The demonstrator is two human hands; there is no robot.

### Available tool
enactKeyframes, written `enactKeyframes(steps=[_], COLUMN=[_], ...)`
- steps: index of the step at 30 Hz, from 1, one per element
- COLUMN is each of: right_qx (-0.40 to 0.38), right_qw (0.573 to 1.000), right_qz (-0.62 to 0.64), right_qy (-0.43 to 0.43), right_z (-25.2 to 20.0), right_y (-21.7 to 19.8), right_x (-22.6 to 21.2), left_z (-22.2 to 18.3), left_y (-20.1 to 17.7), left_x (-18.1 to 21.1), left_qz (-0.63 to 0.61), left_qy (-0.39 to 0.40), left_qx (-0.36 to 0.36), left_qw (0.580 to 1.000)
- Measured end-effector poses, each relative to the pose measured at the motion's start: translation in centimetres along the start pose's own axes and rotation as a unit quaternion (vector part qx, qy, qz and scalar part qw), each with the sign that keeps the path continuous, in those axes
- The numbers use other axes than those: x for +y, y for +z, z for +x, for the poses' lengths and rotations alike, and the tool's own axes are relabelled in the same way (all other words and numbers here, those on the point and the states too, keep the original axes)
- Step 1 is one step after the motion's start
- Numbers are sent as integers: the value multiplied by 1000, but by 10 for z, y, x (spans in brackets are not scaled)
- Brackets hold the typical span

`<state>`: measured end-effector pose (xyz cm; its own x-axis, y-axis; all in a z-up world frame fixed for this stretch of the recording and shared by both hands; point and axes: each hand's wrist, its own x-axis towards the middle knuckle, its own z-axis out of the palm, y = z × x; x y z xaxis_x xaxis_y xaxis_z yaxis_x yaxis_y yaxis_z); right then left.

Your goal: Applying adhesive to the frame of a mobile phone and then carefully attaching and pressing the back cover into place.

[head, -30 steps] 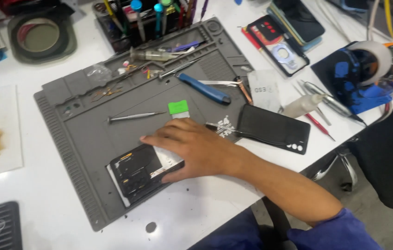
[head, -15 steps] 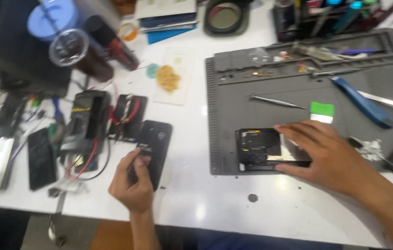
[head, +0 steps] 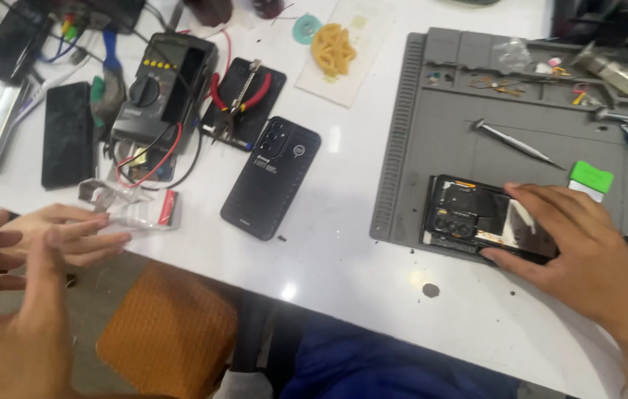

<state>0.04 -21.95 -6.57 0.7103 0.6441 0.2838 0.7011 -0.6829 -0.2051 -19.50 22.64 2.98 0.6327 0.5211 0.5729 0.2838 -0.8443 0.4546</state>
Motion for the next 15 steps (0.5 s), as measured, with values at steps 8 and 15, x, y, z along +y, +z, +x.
enactKeyframes(steps=[8,15], right_qx=[62,-17], right_qw=[998,998], right_qz=[-2,26], right_qy=[-23,49], right_z=[0,4], right_y=[8,-8], right_x=[-6,-5], left_z=[32,3], left_y=[45,81], left_x=[-44,-77], left_qz=[75,73], left_qy=[-138,19], left_qx=[-388,-359], left_qw=[908,930])
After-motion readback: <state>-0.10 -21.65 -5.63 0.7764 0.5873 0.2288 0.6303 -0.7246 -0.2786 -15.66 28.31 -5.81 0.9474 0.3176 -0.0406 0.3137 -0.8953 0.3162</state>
